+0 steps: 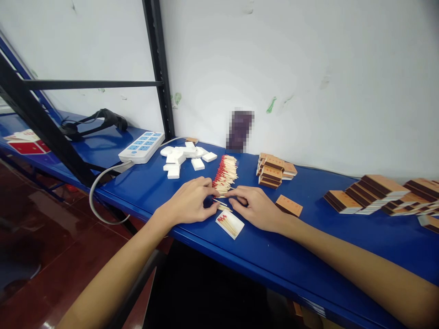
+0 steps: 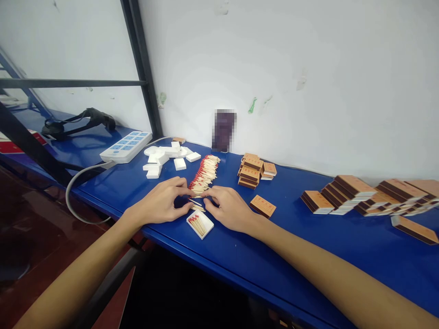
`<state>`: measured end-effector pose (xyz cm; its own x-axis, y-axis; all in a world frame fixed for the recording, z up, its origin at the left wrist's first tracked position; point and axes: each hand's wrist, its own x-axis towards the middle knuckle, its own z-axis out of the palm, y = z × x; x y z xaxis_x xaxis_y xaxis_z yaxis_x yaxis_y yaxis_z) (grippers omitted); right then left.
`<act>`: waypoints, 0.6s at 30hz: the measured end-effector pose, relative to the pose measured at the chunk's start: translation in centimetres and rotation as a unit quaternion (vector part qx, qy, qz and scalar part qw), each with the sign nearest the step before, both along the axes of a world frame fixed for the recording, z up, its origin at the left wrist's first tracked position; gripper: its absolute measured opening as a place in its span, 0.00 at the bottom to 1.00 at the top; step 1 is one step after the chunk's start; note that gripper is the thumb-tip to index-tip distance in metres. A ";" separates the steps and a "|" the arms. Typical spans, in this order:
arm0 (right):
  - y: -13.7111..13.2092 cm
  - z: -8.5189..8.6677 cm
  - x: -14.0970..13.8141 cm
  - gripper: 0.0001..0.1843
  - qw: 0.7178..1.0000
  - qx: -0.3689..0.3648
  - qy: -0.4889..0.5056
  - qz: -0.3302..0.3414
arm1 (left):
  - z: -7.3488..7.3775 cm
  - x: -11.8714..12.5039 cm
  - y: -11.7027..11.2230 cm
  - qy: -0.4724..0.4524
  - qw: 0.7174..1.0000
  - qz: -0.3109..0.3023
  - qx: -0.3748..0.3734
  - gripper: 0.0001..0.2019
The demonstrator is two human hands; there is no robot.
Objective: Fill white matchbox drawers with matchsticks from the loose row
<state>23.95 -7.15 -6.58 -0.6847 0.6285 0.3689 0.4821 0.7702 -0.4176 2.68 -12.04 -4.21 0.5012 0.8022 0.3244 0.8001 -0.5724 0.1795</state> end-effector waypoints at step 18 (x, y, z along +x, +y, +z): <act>-0.2 0.1 0.1 0.11 0.999 -0.020 0.022 0.024 | 0.0 0.0 0.0 -0.005 1.000 0.012 -0.001 0.14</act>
<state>24.05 -7.37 -6.46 -0.6984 0.6104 0.3736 0.4259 0.7741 -0.4684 2.70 -12.06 -4.24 0.4787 0.8144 0.3281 0.8119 -0.5528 0.1877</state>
